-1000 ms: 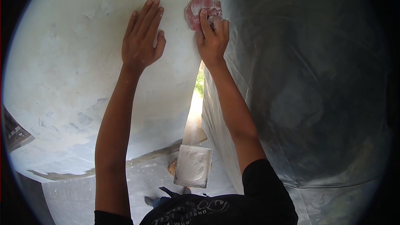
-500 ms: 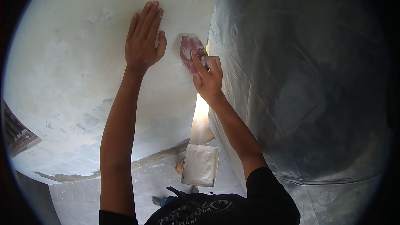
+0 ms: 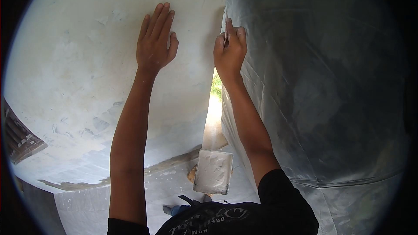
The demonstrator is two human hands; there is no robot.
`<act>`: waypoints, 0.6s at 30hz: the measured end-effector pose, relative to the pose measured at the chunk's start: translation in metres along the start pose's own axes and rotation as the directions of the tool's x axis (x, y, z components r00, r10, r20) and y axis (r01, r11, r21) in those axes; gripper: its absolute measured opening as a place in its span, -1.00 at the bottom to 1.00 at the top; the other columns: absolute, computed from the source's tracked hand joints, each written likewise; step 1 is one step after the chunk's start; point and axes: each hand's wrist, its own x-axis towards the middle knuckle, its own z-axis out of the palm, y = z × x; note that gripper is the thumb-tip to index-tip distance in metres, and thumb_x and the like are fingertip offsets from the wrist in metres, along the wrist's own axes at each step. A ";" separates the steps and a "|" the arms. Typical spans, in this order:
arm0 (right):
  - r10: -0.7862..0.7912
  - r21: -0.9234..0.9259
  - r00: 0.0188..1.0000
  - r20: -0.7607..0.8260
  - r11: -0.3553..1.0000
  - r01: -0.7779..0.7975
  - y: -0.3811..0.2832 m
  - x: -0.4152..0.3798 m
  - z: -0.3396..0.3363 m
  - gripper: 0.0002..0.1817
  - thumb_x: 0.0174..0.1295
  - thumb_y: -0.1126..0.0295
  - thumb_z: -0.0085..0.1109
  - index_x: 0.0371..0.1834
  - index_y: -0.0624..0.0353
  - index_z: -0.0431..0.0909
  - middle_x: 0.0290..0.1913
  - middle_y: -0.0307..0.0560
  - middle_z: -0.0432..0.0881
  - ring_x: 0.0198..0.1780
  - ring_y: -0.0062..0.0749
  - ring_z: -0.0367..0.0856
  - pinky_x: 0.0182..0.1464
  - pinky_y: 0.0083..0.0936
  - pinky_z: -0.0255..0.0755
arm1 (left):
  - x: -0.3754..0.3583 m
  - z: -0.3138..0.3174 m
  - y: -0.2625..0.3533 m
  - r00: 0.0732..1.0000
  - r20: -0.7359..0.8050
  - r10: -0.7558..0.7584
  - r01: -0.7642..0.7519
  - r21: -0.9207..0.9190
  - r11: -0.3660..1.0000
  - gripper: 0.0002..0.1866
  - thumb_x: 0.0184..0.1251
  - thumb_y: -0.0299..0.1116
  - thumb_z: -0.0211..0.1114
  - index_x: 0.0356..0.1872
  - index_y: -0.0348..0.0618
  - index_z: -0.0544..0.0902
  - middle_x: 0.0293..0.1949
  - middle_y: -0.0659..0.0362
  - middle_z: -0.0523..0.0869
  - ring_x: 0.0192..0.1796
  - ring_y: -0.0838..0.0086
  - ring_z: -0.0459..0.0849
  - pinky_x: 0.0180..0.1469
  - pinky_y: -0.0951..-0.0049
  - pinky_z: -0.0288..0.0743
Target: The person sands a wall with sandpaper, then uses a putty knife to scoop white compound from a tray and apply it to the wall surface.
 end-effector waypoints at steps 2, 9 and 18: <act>-0.068 -0.048 0.997 -0.027 0.997 0.066 -0.001 -0.001 0.014 -0.43 0.12 0.67 0.20 0.29 0.48 0.48 -0.22 0.06 0.44 -0.27 -0.16 0.58 -0.24 -0.32 0.53 | -0.001 0.001 -0.001 1.000 -0.008 0.004 -0.004 -0.002 1.000 -0.47 0.30 -0.46 0.12 0.33 -0.22 0.54 0.47 0.07 0.47 0.55 0.25 0.35 0.51 0.00 0.22; -0.204 -0.221 0.977 0.067 0.952 0.213 -0.002 -0.016 0.014 -0.36 0.01 0.62 0.34 0.26 0.46 0.47 -0.09 0.13 0.53 -0.13 -0.03 0.64 -0.18 -0.28 0.61 | -0.001 0.003 -0.001 1.000 -0.016 0.003 -0.003 -0.002 1.000 -0.48 0.31 -0.45 0.11 0.34 -0.21 0.54 0.46 0.09 0.48 0.56 0.25 0.34 0.52 -0.01 0.21; 0.105 0.199 0.971 0.216 0.969 -0.149 -0.006 -0.040 -0.020 -0.65 0.15 0.63 0.23 0.05 0.42 0.61 -0.16 -0.03 0.53 -0.33 -0.42 0.56 -0.35 -0.49 0.50 | -0.001 0.002 -0.001 1.000 -0.005 0.006 -0.006 0.017 1.000 -0.47 0.30 -0.46 0.10 0.34 -0.22 0.53 0.47 0.08 0.47 0.56 0.25 0.34 0.52 -0.01 0.21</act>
